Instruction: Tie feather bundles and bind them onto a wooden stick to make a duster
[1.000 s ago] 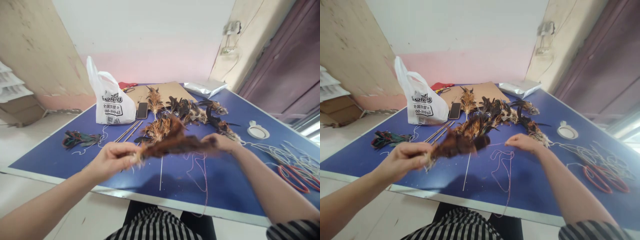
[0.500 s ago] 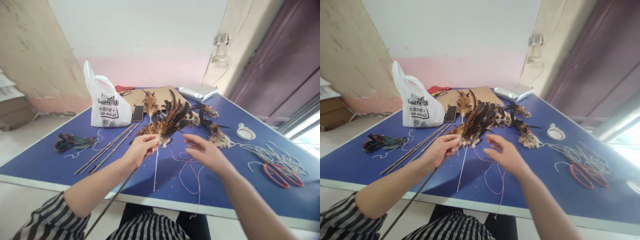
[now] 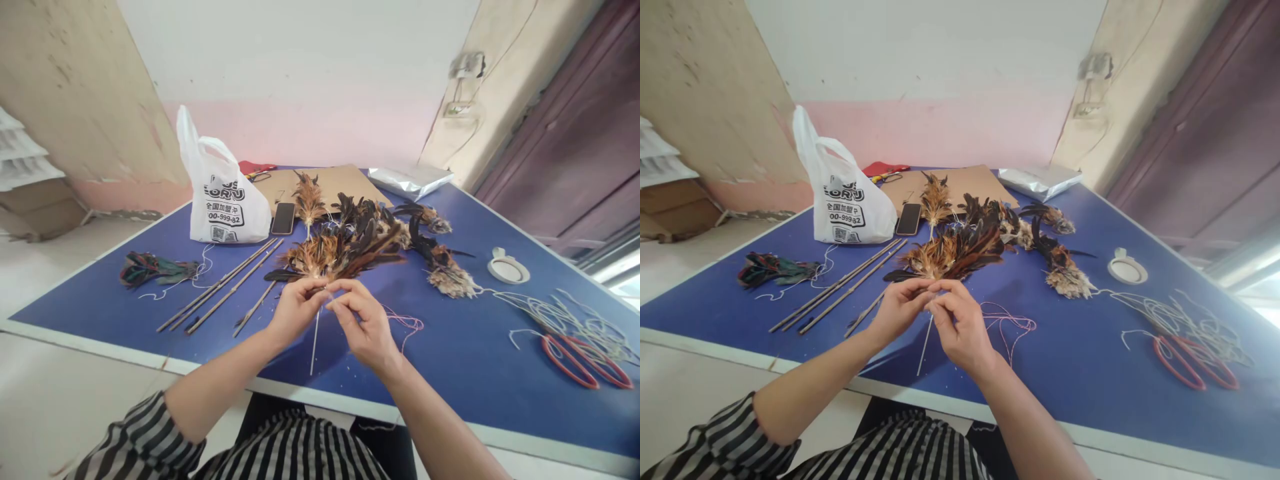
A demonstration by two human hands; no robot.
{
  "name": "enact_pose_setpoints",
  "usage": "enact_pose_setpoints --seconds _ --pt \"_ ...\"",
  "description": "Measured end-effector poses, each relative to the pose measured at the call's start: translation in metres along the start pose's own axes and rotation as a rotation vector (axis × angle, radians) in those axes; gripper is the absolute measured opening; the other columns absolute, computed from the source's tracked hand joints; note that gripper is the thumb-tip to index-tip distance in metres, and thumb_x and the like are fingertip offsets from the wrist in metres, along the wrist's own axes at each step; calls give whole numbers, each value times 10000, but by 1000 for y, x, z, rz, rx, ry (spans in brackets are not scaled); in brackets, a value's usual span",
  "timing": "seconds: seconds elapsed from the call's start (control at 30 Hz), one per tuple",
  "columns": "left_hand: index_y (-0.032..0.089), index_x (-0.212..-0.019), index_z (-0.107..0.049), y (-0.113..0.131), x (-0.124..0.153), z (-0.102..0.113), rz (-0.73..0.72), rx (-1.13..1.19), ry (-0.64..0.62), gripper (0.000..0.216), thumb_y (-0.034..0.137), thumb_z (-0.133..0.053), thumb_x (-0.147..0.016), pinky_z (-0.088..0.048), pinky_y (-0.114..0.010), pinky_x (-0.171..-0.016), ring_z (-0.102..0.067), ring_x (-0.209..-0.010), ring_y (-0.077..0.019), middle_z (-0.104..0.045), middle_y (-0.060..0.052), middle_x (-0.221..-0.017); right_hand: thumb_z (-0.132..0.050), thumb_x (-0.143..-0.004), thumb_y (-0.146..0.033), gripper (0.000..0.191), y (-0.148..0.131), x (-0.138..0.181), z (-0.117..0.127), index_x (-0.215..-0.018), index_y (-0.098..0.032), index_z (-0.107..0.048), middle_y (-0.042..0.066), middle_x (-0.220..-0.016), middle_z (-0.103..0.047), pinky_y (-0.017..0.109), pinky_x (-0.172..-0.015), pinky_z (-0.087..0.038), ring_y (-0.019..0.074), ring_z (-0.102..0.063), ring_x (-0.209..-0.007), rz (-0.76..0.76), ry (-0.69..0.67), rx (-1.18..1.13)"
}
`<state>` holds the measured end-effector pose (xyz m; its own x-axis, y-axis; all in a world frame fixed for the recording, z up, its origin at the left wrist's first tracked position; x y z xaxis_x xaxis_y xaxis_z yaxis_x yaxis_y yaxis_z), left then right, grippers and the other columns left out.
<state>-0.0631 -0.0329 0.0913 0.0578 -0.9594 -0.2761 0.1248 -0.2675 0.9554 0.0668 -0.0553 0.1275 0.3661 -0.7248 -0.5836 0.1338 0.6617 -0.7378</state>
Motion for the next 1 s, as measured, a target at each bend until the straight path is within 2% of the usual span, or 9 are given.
enact_pose_setpoints --seconds 0.07,0.17,0.43,0.6,0.73,0.83,1.0 --pt "143 -868 -669 6 8 -5 -135 -113 -10 204 286 -599 -742 -446 -267 -684 -577 -732 -154 -652 -64 -809 -398 -883 -231 210 2 0 -9 -755 -176 -556 51 -813 -558 278 -686 -415 146 -518 -734 -17 -9 -29" --pt "162 -884 -667 12 19 -10 -245 -244 -23 195 271 -547 -775 -444 -281 -721 -588 -768 -169 -659 -65 -818 -369 -885 -234 219 3 2 -21 -711 -181 -490 21 -683 -510 266 -626 -392 135 -477 -645 -8 -8 39" --pt "161 -598 -590 7 36 -10 -269 -371 17 242 266 -496 -795 -411 -238 -585 -525 -610 -132 -580 -33 -620 -352 -869 -211 227 -9 4 -38 -665 -186 -449 22 -632 -501 269 -594 -360 137 -448 -604 88 -94 217" --pt "165 -627 -555 12 40 -8 -388 -430 -2 168 166 -500 -785 -413 -225 -604 -527 -647 -114 -573 -20 -682 -346 -877 -210 240 -12 1 -40 -675 -177 -474 25 -658 -516 261 -603 -361 133 -454 -620 87 -148 183" --pt "170 -651 -557 7 43 -4 -426 -576 3 161 120 -481 -785 -426 -221 -608 -538 -663 -114 -572 -23 -711 -374 -875 -209 250 -11 -4 -42 -655 -168 -486 12 -643 -514 244 -591 -355 121 -451 -611 35 -257 197" --pt "174 -771 -599 -1 48 -7 -455 -788 -87 170 110 -447 -809 -442 -227 -622 -556 -676 -122 -599 -36 -733 -433 -843 -184 242 0 -17 -32 -619 -156 -518 5 -610 -524 231 -578 -351 114 -463 -592 -101 -353 262" --pt "163 -1123 -540 6 67 -12 -659 -1012 -373 335 89 -426 -817 -487 -269 -689 -590 -814 -159 -643 -91 -957 -527 -777 -186 199 26 -43 -4 -609 -143 -624 30 -686 -600 240 -667 -383 131 -534 -676 -199 -584 362"
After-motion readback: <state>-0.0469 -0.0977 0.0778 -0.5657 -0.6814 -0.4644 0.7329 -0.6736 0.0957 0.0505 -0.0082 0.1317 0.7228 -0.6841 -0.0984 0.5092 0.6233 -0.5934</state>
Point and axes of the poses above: each hand's wrist, its own x-axis away from the middle knuckle, its own z-axis out of the back of the hand, y = z × x, the point moved 7 cm from there along -x, towards the middle knuckle
